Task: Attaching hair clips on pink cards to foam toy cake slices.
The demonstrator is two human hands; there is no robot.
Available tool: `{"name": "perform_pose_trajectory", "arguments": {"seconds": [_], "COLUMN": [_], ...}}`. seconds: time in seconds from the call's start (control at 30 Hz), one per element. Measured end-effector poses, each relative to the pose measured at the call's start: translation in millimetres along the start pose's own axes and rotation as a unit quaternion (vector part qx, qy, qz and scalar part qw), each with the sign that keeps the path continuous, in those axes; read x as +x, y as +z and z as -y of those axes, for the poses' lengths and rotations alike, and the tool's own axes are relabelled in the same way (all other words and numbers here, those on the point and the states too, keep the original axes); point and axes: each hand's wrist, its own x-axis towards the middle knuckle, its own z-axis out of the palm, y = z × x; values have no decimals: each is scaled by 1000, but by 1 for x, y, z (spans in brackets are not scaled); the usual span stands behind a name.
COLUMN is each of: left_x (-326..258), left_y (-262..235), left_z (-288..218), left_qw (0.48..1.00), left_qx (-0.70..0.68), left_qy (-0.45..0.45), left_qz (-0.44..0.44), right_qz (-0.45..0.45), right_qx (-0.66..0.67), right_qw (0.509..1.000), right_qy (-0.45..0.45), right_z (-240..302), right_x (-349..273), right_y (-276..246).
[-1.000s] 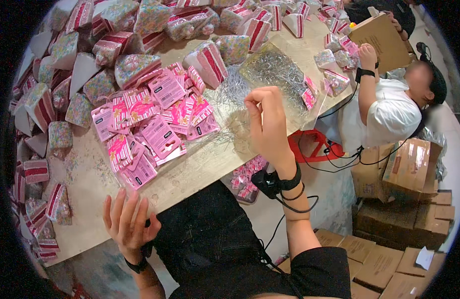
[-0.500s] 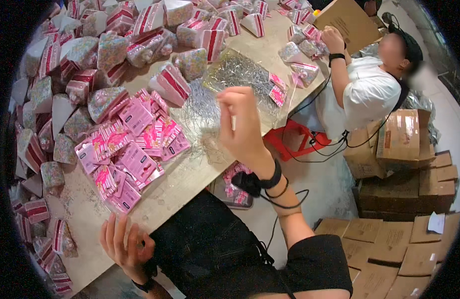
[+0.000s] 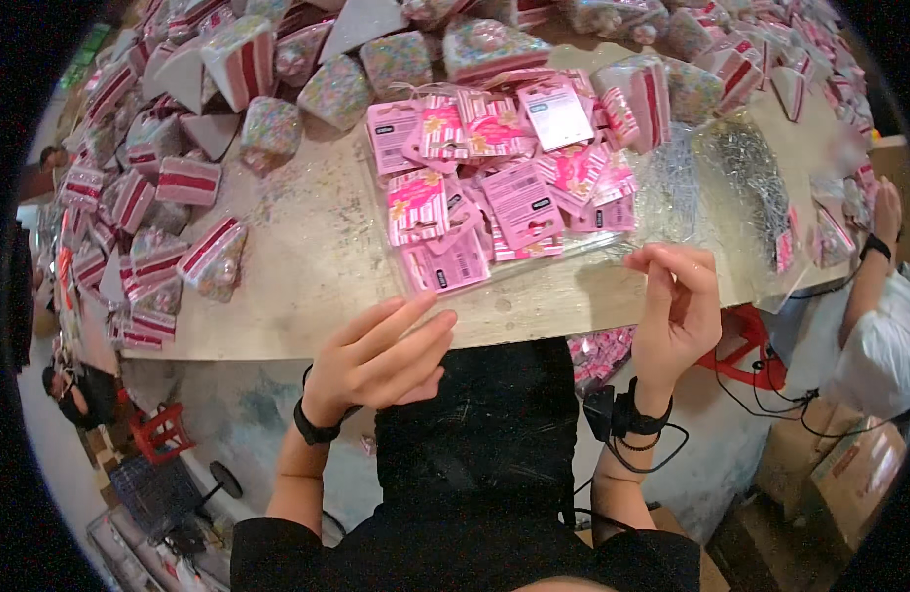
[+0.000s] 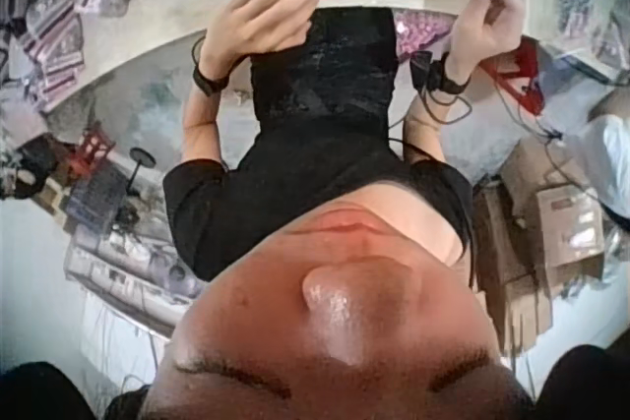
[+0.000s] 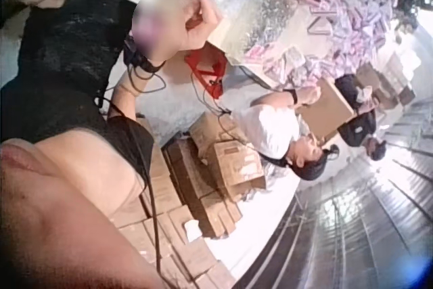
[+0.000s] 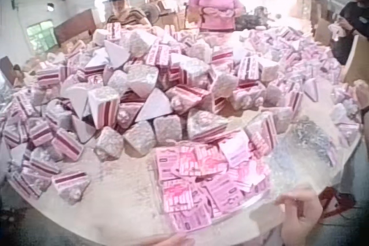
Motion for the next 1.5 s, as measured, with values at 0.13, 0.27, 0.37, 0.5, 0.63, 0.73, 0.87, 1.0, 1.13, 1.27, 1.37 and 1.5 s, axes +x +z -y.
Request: {"name": "perform_pose_trajectory", "arguments": {"seconds": [0.13, 0.27, 0.37, 0.5, 0.63, 0.73, 0.87, 1.0, 1.13, 1.27, 1.37, 1.5], "left_x": [0, -1, -13, -31, -47, -61, -55, -38, -26, -33, -36, -41], "left_y": [4, 8, -8, -37, -54, -64, -58, -32, 11, 35, 39, 40], "left_z": [-1, -4, -5, 30, 61, 65, 57, 21, -10, -26, -23, -24], "left_qw": [1000, 1000, 998, 909, 868, 865, 870, 890, 936, 940, 938, 944], "left_qx": [4, 2, 40, 277, 291, 284, 232, 177, 150, 125, 119, 112], "left_qy": [18, 8, 5, -242, -402, -413, -429, -369, -211, -182, -152, -131], "left_qz": [-1, 4, -57, -193, 4, 20, -70, -201, -241, -259, -289, -281], "right_qz": [-26, 35, 36, 43, 69, 64, 65, 83, 123, 142, 148, 169], "right_qx": [69, -8, -28, -46, -76, -18, -41, -62, -129, -157, -167, -189], "right_qw": [997, 997, 997, 996, 993, 997, 995, 988, 972, 966, 963, 959], "right_qy": [-6, -68, -68, -62, -54, -37, -58, -113, -154, -148, -149, -130], "right_z": [2, -4, -6, -6, 0, -1, -1, 4, 26, 26, 28, 29], "right_x": [1, 1, -2, -4, 3, 3, 4, 5, 11, 17, 24, 25], "right_y": [23, 28, 28, 26, 24, 29, 27, 27, 39, 53, 59, 64]}}
